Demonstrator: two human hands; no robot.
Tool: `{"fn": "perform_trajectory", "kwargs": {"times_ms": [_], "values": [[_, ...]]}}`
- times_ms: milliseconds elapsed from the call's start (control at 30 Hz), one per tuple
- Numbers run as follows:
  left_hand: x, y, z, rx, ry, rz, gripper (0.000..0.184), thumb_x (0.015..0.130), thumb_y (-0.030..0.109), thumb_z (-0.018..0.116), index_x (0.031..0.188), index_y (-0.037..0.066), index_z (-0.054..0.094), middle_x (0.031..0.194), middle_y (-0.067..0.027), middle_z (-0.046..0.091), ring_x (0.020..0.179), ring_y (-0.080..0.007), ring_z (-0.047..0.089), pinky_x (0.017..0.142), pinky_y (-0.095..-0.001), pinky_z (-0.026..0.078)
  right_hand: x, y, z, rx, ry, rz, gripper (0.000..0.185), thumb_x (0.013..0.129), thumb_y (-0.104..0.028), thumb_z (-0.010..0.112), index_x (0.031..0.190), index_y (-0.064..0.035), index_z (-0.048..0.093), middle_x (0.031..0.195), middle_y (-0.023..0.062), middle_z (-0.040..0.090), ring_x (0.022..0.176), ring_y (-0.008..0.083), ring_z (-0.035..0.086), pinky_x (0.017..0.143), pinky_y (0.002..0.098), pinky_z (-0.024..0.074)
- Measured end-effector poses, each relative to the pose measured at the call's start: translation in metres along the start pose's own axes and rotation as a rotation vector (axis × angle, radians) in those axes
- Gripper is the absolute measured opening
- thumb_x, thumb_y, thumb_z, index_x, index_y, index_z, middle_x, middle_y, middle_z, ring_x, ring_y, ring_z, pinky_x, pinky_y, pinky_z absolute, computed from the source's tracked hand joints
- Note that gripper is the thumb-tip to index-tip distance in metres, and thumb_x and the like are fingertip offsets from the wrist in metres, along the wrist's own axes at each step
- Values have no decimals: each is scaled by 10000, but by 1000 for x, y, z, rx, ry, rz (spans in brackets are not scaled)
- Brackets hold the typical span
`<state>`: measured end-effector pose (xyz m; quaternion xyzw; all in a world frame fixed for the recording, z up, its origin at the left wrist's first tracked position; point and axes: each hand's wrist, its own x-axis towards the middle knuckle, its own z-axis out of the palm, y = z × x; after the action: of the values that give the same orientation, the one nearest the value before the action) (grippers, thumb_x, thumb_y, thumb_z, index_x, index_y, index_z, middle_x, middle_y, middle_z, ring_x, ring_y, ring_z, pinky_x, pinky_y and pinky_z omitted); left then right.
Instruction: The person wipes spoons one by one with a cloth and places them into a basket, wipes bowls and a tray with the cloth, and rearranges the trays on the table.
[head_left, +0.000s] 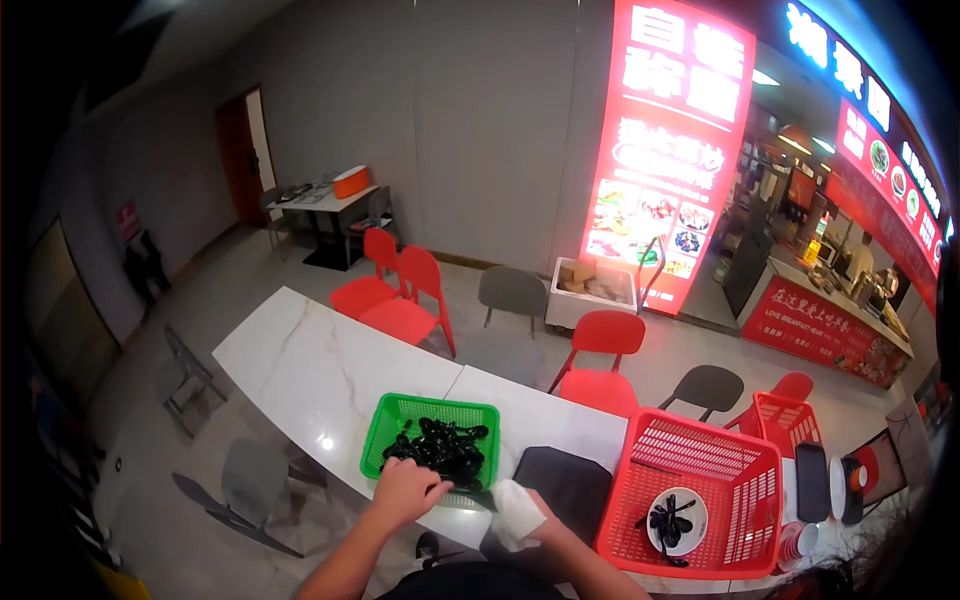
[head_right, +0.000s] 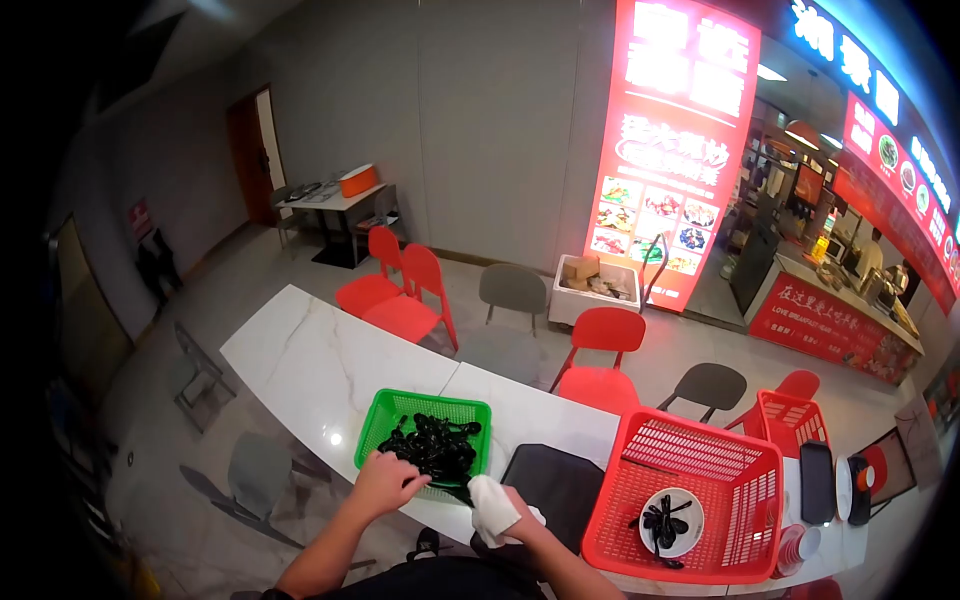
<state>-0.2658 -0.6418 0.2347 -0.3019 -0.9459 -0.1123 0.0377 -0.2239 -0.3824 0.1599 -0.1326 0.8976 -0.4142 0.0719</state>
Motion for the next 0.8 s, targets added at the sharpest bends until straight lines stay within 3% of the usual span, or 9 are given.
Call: {"fn": "perform_trajectory", "kwargs": {"times_ms": [33,133,233,300,333,367,500,633,800], "values": [[-3,-2,5,-90,-52,58,318,975,329,573,790,82,649,593,-98,550,708,-288,585,648,-438,429,4,14,3,41,53,5,237,915,-219,592,1047,-23,582,927,210,667,866,415,652,753,429,526],[-13,12,49,-738,-245,-177,333,979,351,542,875,55,654,785,-203,635,738,-400,576,700,-479,449,16,29,-6,-164,290,-161,194,923,-182,593,1052,-37,598,979,196,666,914,382,656,793,418,524],[-19,47,77,-953,-52,-206,390,1050,303,448,802,20,552,665,-100,512,650,-224,512,621,-390,418,23,16,2,11,501,63,173,923,-176,606,1034,-47,640,987,167,673,928,352,661,811,412,525],[-16,69,86,-859,66,-119,389,1054,293,430,811,13,546,686,-105,524,648,-227,515,628,-392,429,36,35,32,95,629,186,189,925,-201,597,1011,-40,646,958,173,665,898,369,654,797,423,525],[-15,78,87,-812,127,-77,388,1056,288,420,815,10,542,697,-107,531,647,-228,517,631,-394,435,27,-35,-6,-466,269,218,243,934,-239,582,1020,-20,642,969,193,660,910,398,639,802,443,519],[-15,87,81,-820,8,-156,319,1032,253,375,922,8,548,821,-241,607,807,-441,589,716,-511,456,32,-5,17,-379,382,127,266,942,-245,568,1049,-10,632,971,206,651,914,409,629,804,449,516],[-19,89,83,-891,-156,-282,370,1040,283,343,948,1,563,906,-273,636,890,-484,591,780,-555,456,38,18,63,849,337,286,325,996,-231,528,1257,-39,556,1084,164,618,984,287,629,806,412,536],[-23,81,89,-753,-103,-285,376,1041,284,336,1001,8,588,1001,-280,653,950,-495,599,820,-567,460,18,27,91,1041,279,55,289,1011,-201,523,1271,-81,566,1064,93,634,973,162,629,791,354,552],[-20,81,57,-716,-223,-252,374,1040,284,338,1046,1,582,1043,-296,643,961,-501,599,828,-574,462,43,68,99,696,221,72,281,1007,-283,491,1044,-50,643,886,92,670,827,243,658,721,388,543]]}}
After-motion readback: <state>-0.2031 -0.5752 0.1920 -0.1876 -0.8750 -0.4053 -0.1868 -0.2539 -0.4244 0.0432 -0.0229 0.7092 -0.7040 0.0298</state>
